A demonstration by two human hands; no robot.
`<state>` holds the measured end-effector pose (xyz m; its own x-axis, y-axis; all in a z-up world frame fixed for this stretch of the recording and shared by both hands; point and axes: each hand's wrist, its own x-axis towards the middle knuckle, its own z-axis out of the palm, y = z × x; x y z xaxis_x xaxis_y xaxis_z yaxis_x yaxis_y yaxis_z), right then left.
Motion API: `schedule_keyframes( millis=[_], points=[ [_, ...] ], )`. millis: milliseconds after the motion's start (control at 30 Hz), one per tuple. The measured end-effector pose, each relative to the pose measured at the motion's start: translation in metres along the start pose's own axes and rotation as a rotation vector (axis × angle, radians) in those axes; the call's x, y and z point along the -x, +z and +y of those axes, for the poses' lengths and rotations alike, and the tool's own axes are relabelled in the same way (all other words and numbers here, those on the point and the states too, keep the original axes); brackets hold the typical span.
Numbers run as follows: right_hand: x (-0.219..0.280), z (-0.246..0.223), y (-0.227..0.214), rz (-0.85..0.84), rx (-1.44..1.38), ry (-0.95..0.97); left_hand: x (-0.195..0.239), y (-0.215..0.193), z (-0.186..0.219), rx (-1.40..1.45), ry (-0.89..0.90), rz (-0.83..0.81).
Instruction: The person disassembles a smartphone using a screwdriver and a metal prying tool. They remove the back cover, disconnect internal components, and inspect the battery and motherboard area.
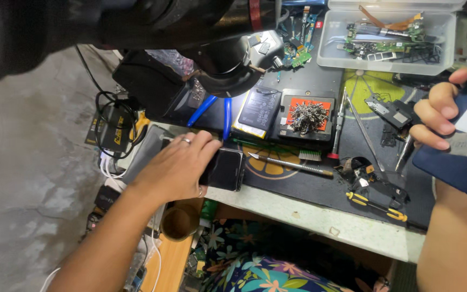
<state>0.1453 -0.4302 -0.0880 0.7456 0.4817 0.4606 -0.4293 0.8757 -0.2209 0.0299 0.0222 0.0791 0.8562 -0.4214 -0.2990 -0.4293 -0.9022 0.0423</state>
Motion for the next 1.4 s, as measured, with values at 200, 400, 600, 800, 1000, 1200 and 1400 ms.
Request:
schedule_keyframes(
  millis=[200, 400, 600, 800, 1000, 1200, 1400],
  points=[
    [-0.004, -0.013, -0.01, -0.044, 0.016, 0.072, -0.007, 0.005, -0.004, 0.014, -0.07, -0.093],
    [-0.002, 0.002, 0.004, 0.03, -0.002, -0.014, -0.005, 0.008, -0.013, 0.127, -0.197, -0.089],
    [0.004, 0.003, 0.034, 0.158, 0.095, -0.061, 0.0, 0.01, -0.002, 0.049, -0.032, 0.175],
    [0.016, 0.002, 0.051, 0.355, 0.108, -0.195, -0.025, 0.036, 0.059, 0.133, 0.349, 0.611],
    [0.01, -0.014, 0.036, 0.194, 0.142, -0.135, -0.085, 0.059, 0.156, 0.14, 0.668, 0.661],
    [0.004, -0.021, 0.033, 0.086, 0.157, -0.089, -0.115, 0.063, 0.156, 0.057, 0.671, 0.516],
    [0.023, -0.027, 0.041, 0.211, 0.161, -0.22, -0.125, 0.047, 0.14, 0.498, 0.554, 0.656]
  ],
)
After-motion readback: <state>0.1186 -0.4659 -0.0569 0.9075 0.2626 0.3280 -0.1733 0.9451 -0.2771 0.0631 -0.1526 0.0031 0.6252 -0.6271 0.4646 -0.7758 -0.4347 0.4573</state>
